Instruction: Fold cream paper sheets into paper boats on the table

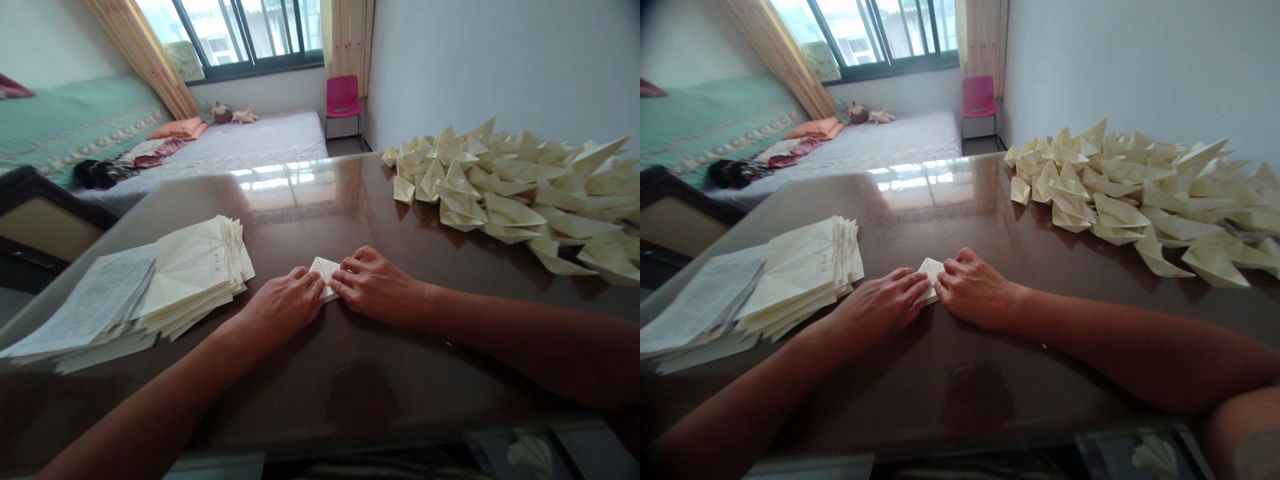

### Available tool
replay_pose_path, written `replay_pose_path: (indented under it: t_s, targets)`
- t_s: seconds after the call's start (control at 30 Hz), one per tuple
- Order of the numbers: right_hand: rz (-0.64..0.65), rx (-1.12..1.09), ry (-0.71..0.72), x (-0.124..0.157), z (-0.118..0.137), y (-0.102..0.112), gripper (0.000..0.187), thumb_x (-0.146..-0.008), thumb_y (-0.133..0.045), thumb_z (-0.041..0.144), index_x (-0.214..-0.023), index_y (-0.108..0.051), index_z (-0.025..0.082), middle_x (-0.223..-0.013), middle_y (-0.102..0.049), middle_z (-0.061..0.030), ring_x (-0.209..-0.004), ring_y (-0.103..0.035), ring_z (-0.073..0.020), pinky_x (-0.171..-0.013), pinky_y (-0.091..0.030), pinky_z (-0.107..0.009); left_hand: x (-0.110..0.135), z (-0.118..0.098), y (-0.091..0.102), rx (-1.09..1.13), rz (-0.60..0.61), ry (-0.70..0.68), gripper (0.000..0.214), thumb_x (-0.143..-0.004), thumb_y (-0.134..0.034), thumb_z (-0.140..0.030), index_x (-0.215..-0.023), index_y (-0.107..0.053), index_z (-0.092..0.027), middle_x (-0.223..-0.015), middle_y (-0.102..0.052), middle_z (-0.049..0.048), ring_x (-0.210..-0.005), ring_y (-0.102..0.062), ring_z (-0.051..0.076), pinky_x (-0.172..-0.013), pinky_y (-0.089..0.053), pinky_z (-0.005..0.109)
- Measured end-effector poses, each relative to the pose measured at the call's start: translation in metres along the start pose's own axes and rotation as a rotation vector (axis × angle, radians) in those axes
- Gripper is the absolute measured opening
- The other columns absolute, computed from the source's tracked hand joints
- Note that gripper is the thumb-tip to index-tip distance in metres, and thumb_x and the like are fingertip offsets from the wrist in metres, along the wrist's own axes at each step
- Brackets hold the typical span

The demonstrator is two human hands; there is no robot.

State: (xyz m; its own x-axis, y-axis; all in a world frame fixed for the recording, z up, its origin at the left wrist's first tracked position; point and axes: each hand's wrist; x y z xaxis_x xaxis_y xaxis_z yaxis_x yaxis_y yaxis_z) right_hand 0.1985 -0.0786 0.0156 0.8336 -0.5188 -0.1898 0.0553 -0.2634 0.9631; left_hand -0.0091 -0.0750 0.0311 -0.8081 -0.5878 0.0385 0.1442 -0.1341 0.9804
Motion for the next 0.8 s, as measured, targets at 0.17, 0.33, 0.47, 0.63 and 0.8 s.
replay_pose_path:
  t_s: [0.17, 0.33, 0.47, 0.63, 0.8]
  targets:
    - [0.016, -0.032, -0.036, 0.001, -0.002, 0.000, 0.022, -0.095, -0.043, 0.019, -0.103, -0.063, 0.014, -0.091, -0.067, -0.0088, -0.089, -0.051, -0.0226, -0.076, -0.029, -0.037, -0.002, 0.002, 0.001, -0.003, 0.047, -0.021, 0.021, -0.091, -0.046, -0.016, -0.105, -0.061, -0.011, -0.102, -0.061, 0.0103, -0.099, -0.053, 0.023, -0.084, -0.049, 0.034]
    - [0.048, -0.175, -0.056, 0.001, -0.019, 0.000, 0.021, -0.095, -0.047, 0.027, -0.102, -0.066, 0.021, -0.100, -0.068, -0.0069, -0.094, -0.051, -0.0214, -0.076, -0.031, -0.034, 0.002, 0.005, 0.008, 0.079, 0.102, 0.032, 0.022, -0.091, -0.044, -0.020, -0.099, -0.064, -0.016, -0.091, -0.060, 0.0076, -0.085, -0.055, 0.020, -0.074, -0.048, 0.031]
    - [0.039, -0.450, -0.081, 0.001, -0.038, -0.004, 0.024, -0.095, -0.047, 0.028, -0.098, -0.070, 0.023, -0.098, -0.069, -0.0044, -0.090, -0.054, -0.0172, -0.078, -0.037, -0.029, 0.004, 0.010, 0.007, 0.141, 0.102, 0.070, 0.029, -0.094, -0.038, -0.025, -0.090, -0.065, -0.020, -0.083, -0.060, 0.0052, -0.077, -0.057, 0.018, -0.069, -0.044, 0.029]
    - [-0.012, -0.747, -0.152, -0.002, -0.050, -0.017, 0.024, -0.093, -0.050, 0.027, -0.095, -0.071, 0.016, -0.091, -0.069, -0.0057, -0.083, -0.060, -0.0139, -0.076, -0.042, -0.024, -0.001, 0.022, 0.001, 0.277, 0.070, 0.178, 0.031, -0.096, -0.035, -0.032, -0.089, -0.063, -0.023, -0.083, -0.064, 0.0018, -0.077, -0.061, 0.017, -0.066, -0.040, 0.027]
    - [-0.027, -0.788, -0.270, -0.006, -0.049, -0.024, 0.019, -0.090, -0.054, 0.024, -0.092, -0.071, 0.016, -0.086, -0.069, -0.0044, -0.077, -0.060, -0.0128, -0.070, -0.041, -0.021, -0.006, 0.028, -0.004, 0.333, 0.100, 0.278, 0.026, -0.095, -0.035, -0.035, -0.089, -0.058, -0.025, -0.083, -0.067, -0.0001, -0.076, -0.064, 0.019, -0.061, -0.036, 0.027]
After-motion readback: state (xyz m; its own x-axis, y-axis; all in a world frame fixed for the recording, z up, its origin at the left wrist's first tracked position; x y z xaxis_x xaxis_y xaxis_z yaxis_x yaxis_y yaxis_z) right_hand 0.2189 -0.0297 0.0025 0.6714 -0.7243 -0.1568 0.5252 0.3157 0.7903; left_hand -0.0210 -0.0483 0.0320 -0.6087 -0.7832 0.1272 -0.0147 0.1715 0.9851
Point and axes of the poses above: each hand's wrist, its own x-axis away from the middle knuckle, its own y-axis out of the back of the hand, z = x × y
